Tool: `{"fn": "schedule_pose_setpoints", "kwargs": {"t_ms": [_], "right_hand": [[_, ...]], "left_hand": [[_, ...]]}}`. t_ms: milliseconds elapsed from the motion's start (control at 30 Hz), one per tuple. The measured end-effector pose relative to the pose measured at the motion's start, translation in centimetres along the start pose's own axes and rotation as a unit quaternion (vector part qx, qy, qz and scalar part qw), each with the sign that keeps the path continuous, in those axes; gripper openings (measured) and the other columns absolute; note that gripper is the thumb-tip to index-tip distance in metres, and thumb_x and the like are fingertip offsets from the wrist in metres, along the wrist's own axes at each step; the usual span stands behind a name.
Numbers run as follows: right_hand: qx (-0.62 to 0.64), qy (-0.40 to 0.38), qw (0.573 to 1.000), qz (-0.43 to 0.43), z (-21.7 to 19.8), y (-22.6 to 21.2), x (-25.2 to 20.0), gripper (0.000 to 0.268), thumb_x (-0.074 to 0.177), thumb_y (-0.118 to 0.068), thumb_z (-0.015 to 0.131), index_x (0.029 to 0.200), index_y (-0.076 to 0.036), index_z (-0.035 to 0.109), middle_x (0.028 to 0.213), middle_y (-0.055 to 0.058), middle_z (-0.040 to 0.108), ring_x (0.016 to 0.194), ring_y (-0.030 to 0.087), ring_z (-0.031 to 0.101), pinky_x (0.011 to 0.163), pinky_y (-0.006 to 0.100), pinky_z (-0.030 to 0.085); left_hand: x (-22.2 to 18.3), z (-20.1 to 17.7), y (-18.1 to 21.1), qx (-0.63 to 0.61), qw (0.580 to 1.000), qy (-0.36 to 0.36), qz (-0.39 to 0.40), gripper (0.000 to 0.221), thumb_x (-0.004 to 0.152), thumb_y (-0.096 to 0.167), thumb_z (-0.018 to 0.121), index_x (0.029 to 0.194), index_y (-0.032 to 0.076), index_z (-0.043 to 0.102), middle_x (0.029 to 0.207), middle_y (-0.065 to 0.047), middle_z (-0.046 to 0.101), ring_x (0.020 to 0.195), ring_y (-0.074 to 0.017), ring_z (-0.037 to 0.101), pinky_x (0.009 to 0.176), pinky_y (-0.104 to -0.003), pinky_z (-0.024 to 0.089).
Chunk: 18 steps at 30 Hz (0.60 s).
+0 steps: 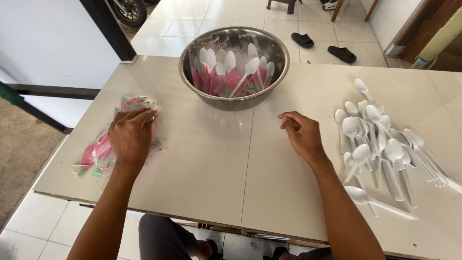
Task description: Packaging individual sets of a plastic spoon and a paper napkin into small plastic bags.
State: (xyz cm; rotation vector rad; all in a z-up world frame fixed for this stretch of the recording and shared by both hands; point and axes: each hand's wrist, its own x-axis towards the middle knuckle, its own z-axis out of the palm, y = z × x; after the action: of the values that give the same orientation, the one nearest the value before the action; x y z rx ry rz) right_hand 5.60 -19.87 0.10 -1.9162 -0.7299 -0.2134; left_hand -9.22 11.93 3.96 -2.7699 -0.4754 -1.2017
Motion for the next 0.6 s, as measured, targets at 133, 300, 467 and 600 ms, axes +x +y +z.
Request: {"fn": "schedule_pose_setpoints", "kwargs": {"t_ms": [133, 300, 467, 600], "right_hand": [[0.002, -0.006, 1.0, -0.012, 0.1, 0.0, 0.0, 0.015, 0.081, -0.003, 0.048, 0.088, -0.004, 0.061, 0.066, 0.013, 0.061, 0.053, 0.02, 0.057, 0.048, 0.027, 0.045], [0.075, -0.053, 0.996, 0.004, 0.9, -0.5, -0.1, 0.021, 0.087, -0.012, 0.041, 0.093, -0.004, 0.059, 0.068, 0.013, 0.061, 0.055, 0.018, 0.054, 0.05, 0.027, 0.045], [0.256, -0.159, 0.948, 0.104, 0.9, -1.0, -0.3, 0.047, 0.086, -0.04, 0.033, 0.114, -0.005, 0.047, 0.089, 0.013, 0.058, 0.076, 0.018, 0.054, 0.067, 0.029, 0.044], [0.296, -0.218, 0.921, 0.127, 1.0, 0.9, -0.6, 0.036, 0.077, -0.011, 0.056, 0.111, 0.0, 0.05, 0.086, 0.012, 0.059, 0.078, 0.018, 0.058, 0.072, 0.03, 0.046]], "left_hand": [[2.2, -2.4, 5.7, -0.176, 0.981, 0.031, 0.08, 0.016, 0.067, 0.011, 0.075, 0.079, 0.02, 0.069, 0.077, -0.003, 0.059, 0.064, -0.0216, 0.054, 0.058, -0.029, 0.047], [3.9, 0.6, 11.8, -0.55, 0.83, -0.033, 0.082, 0.008, 0.075, 0.015, 0.066, 0.083, 0.016, 0.067, 0.057, -0.003, 0.042, 0.05, -0.0123, 0.039, 0.048, -0.023, 0.039], [2.8, 6.1, 16.4, -0.717, 0.678, -0.132, -0.092, 0.013, 0.08, 0.021, 0.06, 0.087, 0.011, 0.064, 0.071, -0.006, 0.06, 0.056, -0.0102, 0.053, 0.049, -0.022, 0.044], [0.4, 8.6, 17.9, -0.721, 0.664, -0.116, -0.161, 0.012, 0.082, 0.022, 0.059, 0.088, 0.013, 0.064, 0.072, -0.003, 0.062, 0.059, -0.0034, 0.053, 0.043, -0.018, 0.045]]}}
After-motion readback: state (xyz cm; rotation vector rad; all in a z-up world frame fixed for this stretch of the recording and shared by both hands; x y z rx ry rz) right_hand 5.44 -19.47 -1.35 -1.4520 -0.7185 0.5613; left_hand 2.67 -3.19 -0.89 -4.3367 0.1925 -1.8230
